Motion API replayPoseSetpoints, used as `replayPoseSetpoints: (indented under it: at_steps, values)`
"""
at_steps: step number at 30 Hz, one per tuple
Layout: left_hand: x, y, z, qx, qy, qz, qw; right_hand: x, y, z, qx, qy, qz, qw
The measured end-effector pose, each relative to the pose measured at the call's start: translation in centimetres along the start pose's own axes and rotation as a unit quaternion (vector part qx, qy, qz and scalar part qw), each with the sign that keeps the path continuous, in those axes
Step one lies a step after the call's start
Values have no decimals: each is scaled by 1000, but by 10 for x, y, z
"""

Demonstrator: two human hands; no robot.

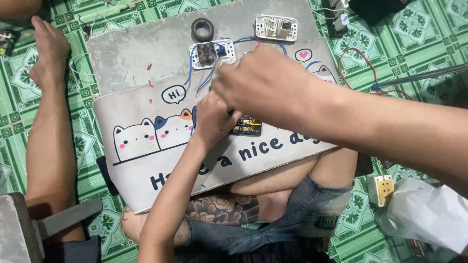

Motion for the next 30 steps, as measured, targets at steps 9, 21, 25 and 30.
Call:
replayPoseSetpoints:
  at_steps: [9, 21, 25, 30]
  values:
    - [-19, -7, -22, -35, 11, 12, 999, 25, -11, -12, 70, -34, 113, 991]
    - [-29, -7, -23, -80, 55, 53, 994, -6, -2, -9, 10, 9, 80, 997]
    - [-3, -8, -7, -82, 23, 39, 996, -26, -1, -4, 43, -20, 143, 989]
    - [-25, -7, -26, -86, 27, 1, 996, -6, -4, 1, -60, 84, 83, 991]
Point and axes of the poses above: each hand's wrist, its own y-axis away from the middle knuckle, its own x-axis out of the palm, z = x × y, the point moved 1 cm from there along -y, towards the middle knuckle, and after that the axes turned 13 degrees about z, right-handed, at the moved point
